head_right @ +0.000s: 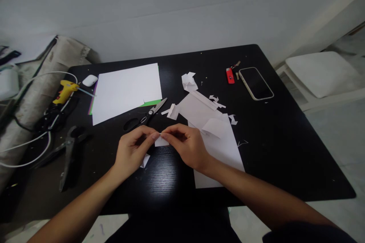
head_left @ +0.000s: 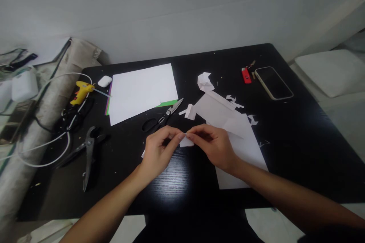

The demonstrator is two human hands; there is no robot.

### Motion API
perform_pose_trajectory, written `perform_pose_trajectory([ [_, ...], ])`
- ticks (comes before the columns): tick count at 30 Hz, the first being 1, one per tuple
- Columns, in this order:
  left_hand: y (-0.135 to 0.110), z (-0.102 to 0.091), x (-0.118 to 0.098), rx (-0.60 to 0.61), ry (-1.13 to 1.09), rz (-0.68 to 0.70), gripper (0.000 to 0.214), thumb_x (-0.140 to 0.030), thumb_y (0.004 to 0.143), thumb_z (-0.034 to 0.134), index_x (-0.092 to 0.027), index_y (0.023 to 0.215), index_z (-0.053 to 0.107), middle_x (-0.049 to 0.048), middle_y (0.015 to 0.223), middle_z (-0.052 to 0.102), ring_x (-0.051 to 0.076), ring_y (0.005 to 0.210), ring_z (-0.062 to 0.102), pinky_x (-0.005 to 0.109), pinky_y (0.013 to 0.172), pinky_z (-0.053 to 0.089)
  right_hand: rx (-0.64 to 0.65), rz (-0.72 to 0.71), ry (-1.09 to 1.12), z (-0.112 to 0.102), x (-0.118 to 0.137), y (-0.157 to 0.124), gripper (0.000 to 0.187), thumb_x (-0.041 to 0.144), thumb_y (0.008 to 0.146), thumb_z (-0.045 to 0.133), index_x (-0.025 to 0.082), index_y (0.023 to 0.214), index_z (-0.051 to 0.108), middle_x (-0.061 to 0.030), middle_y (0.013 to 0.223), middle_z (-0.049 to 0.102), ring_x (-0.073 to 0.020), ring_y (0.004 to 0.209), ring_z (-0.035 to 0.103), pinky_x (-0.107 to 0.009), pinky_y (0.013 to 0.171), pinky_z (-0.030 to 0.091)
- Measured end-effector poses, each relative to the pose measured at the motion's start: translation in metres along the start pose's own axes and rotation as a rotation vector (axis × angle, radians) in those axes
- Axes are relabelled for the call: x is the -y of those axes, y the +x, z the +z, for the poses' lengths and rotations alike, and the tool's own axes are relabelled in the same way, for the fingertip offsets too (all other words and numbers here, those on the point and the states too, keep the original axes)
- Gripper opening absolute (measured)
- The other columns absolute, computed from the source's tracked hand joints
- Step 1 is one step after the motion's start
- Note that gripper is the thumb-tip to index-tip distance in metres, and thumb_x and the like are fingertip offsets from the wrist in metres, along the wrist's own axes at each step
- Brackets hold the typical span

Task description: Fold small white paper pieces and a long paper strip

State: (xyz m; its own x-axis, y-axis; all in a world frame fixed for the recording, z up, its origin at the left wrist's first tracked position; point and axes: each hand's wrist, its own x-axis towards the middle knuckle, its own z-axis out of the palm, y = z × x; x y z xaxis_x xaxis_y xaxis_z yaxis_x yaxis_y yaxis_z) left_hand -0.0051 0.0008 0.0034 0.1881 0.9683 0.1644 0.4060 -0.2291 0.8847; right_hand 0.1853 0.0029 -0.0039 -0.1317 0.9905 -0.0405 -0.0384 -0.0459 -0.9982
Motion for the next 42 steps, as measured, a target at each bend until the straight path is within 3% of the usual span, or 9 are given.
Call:
perform_pose_trajectory([
  [13,0.0012,-0.0008,0.0013,-0.021,-0.093,-0.055,0.014,-0.029,0.098,0.069,-0.018,0.09,0.074,-0.0001,0.076,0.07,0.011,0.065,0.061,0.022,0.061,0.049,0.017,0.079,0.066,-0.0009,0.0012,0.0036,0.022,0.041,0.082,0.084,0.022,0.086,0.076,-0.0031,0.084,0.078,-0.0178,0.077,0.073,-0.032,0.074,0.062],
  [32,0.0011,-0.0008,-0.0037,0.026,-0.075,-0.03,0.014,-0.028,0.097,0.069,-0.018,0.089,0.074,0.0005,0.073,0.069,0.012,0.063,0.06,0.023,0.058,0.049,0.059,0.103,0.1,-0.0031,0.0075,0.0015,0.018,0.04,0.083,0.082,0.022,0.081,0.077,0.0004,0.072,0.069,-0.0152,0.068,0.063,-0.029,0.065,0.053],
  [42,0.0026,-0.0011,-0.0024,0.047,-0.044,0.003,0.013,-0.026,0.097,0.068,-0.019,0.088,0.074,0.001,0.077,0.07,0.013,0.068,0.062,0.024,0.065,0.05,0.079,0.037,0.02,-0.0012,0.0012,0.002,0.015,0.037,0.086,0.078,0.022,0.084,0.074,-0.0022,0.08,0.074,-0.0179,0.074,0.068,-0.031,0.069,0.057],
])
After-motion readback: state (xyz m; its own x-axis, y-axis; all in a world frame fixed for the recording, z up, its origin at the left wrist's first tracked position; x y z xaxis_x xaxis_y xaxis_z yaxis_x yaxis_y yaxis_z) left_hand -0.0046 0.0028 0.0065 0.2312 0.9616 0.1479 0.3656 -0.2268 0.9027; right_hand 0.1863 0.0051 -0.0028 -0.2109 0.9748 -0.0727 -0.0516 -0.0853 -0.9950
